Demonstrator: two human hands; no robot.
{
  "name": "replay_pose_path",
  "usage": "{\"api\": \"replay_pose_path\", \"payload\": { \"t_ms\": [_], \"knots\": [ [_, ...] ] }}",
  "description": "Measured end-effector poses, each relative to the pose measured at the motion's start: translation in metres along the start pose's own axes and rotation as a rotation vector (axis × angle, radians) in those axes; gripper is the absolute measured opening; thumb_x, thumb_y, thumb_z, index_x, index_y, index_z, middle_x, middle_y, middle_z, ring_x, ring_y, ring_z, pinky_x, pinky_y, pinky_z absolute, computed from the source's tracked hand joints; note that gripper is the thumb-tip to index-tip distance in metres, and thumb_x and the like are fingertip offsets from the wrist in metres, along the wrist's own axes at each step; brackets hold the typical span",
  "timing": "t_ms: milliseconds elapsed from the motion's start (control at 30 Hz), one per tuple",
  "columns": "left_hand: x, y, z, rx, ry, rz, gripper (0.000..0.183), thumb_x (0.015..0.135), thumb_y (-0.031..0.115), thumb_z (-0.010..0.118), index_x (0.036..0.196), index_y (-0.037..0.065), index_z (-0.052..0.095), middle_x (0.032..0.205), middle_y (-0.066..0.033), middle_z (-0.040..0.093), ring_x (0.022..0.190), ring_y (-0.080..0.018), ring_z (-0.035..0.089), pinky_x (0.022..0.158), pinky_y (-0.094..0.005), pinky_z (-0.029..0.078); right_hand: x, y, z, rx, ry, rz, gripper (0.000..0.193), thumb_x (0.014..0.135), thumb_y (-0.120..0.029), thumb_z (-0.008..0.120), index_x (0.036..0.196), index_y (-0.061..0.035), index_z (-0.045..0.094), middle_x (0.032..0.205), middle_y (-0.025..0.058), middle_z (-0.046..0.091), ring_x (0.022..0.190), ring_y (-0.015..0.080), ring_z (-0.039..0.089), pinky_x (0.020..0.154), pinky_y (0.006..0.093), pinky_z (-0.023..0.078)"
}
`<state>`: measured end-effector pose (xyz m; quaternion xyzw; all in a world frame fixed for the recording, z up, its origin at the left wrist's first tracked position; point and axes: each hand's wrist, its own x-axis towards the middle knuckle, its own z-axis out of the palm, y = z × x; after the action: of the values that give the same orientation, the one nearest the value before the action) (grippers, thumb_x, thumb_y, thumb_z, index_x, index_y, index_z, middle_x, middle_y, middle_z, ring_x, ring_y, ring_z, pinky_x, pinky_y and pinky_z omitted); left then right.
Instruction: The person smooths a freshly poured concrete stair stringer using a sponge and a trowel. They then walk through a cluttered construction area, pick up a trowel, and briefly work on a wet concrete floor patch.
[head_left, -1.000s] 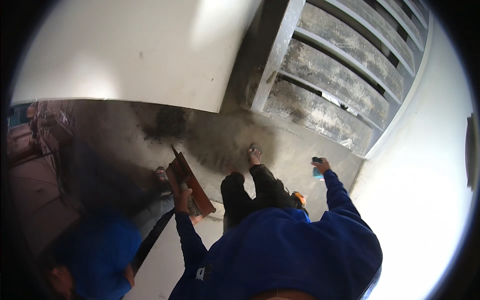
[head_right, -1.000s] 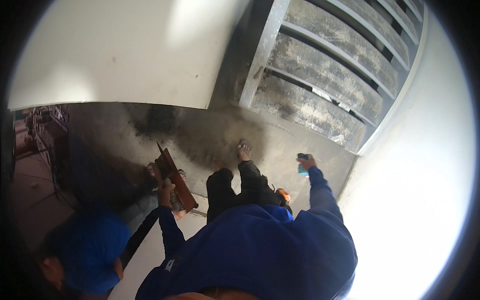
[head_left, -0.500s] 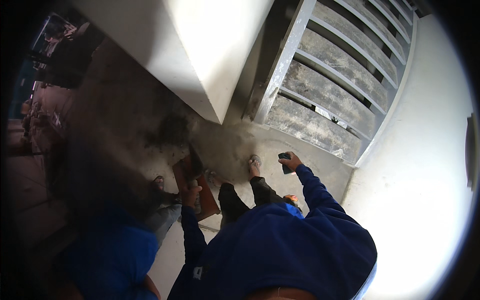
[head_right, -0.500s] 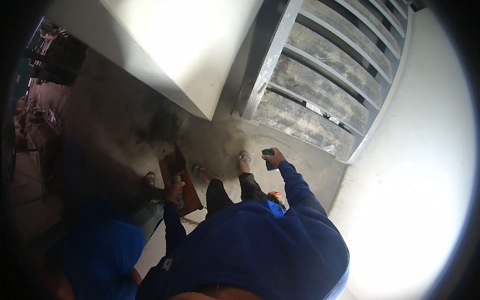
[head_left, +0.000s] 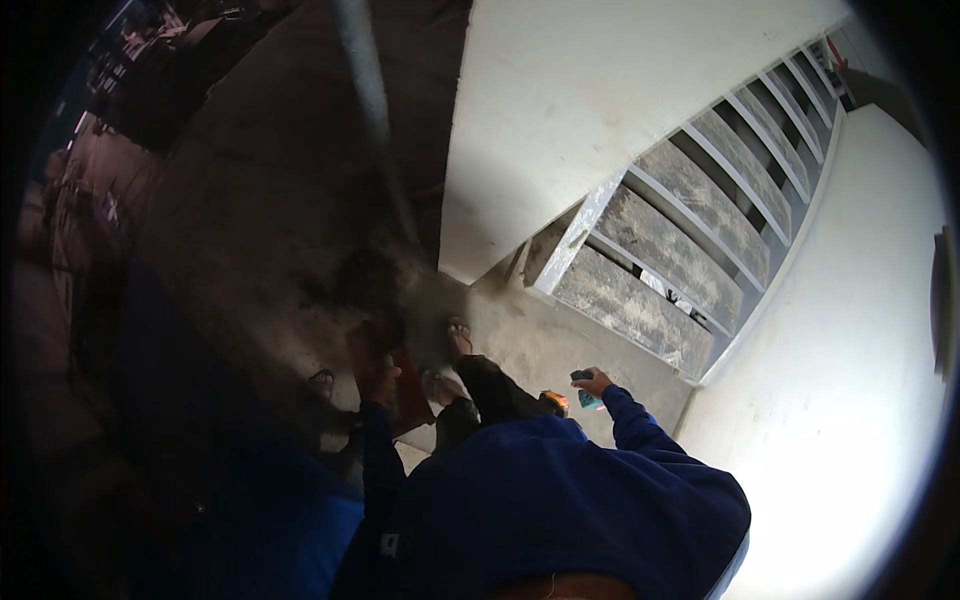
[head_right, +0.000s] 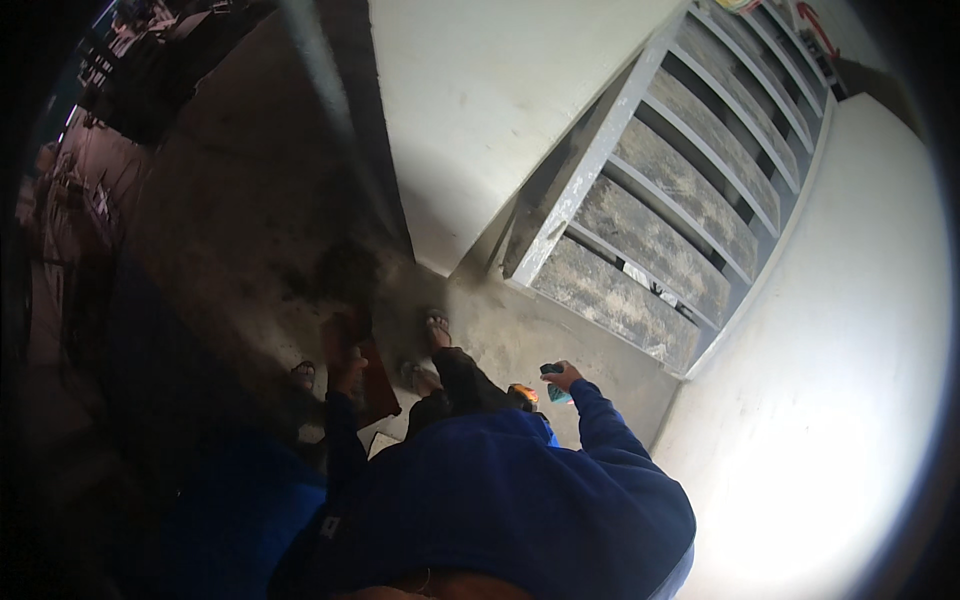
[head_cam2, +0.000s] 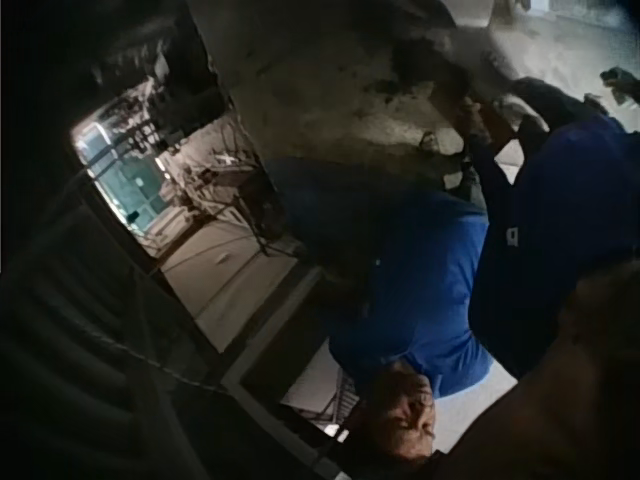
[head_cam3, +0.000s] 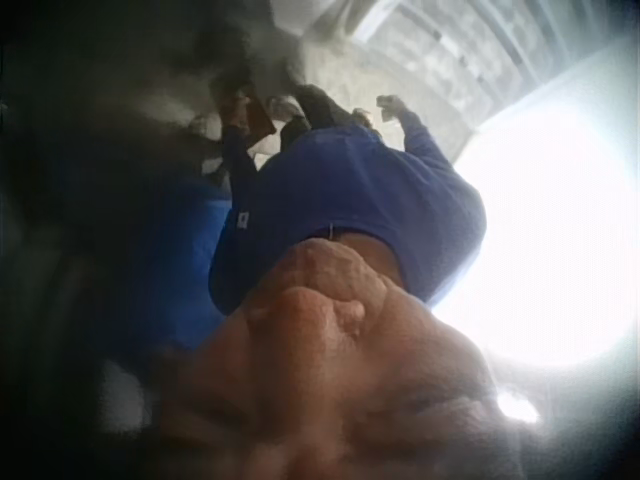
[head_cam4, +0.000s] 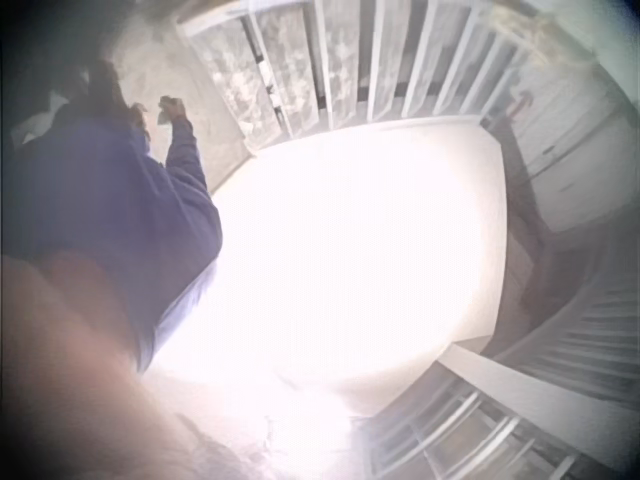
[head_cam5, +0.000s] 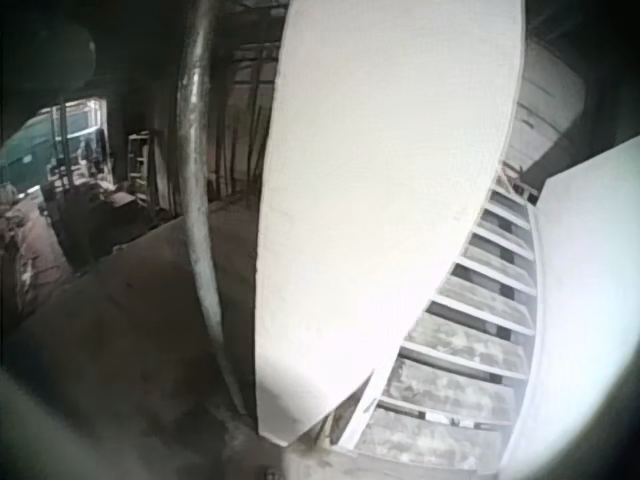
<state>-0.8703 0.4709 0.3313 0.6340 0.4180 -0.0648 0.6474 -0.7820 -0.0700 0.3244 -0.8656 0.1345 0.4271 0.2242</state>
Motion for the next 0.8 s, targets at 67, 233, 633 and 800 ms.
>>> {"api": "replay_pose_path", "payload": {
  "t_ms": [67,233,633,800],
  "knots": [
    [0.019,0.017,-0.013,-0.029,0.025,-0.070,0.050,0.066,0.014,0.073,0.113,0.000,0.061,0.108,-0.0087,0.060,0.097,-0.0216,0.058,0.084,-0.0355,0.046,0.014,-0.017,0.002,0.014,-0.078,0.014,0.083,0.063,-0.051,0.079,0.124,-0.0004,0.054,0.113,0.0193,0.064,0.105,0.0293,0.062,0.090,0.0382,0.049],
    [0.042,0.034,-0.063,0.075,0.184,-0.029,0.047,0.067,0.016,0.074,0.111,0.002,0.063,0.103,-0.0079,0.062,0.096,-0.0207,0.059,0.084,-0.0357,0.046,0.063,-0.099,-0.024,0.015,-0.090,-0.145,0.078,0.064,-0.046,0.080,0.124,-0.0023,0.054,0.113,0.0186,0.064,0.097,0.0299,0.064,0.082,0.0411,0.052],
    [0.043,0.025,-0.262,0.197,0.357,-0.058,0.038,0.074,0.028,0.072,0.101,0.001,0.068,0.092,-0.0114,0.069,0.090,-0.0218,0.065,0.081,-0.0378,0.048,0.115,-0.171,0.043,-0.057,-0.553,0.086,0.070,0.086,-0.039,0.063,0.141,-0.0217,0.025,0.132,0.0078,0.054,0.114,0.0280,0.054,0.079,0.0615,0.049],
    [0.068,0.040,-0.347,-0.048,0.499,-0.107,0.038,0.076,0.032,0.071,0.098,0.001,0.069,0.092,-0.0118,0.070,0.089,-0.0242,0.066,0.080,-0.0384,0.048,0.129,-0.202,0.103,0.246,-0.396,0.008,0.075,0.067,-0.035,0.082,0.120,0.0039,0.046,0.112,0.0174,0.063,0.103,0.0262,0.061,0.089,0.0388,0.049]
  ]
}}
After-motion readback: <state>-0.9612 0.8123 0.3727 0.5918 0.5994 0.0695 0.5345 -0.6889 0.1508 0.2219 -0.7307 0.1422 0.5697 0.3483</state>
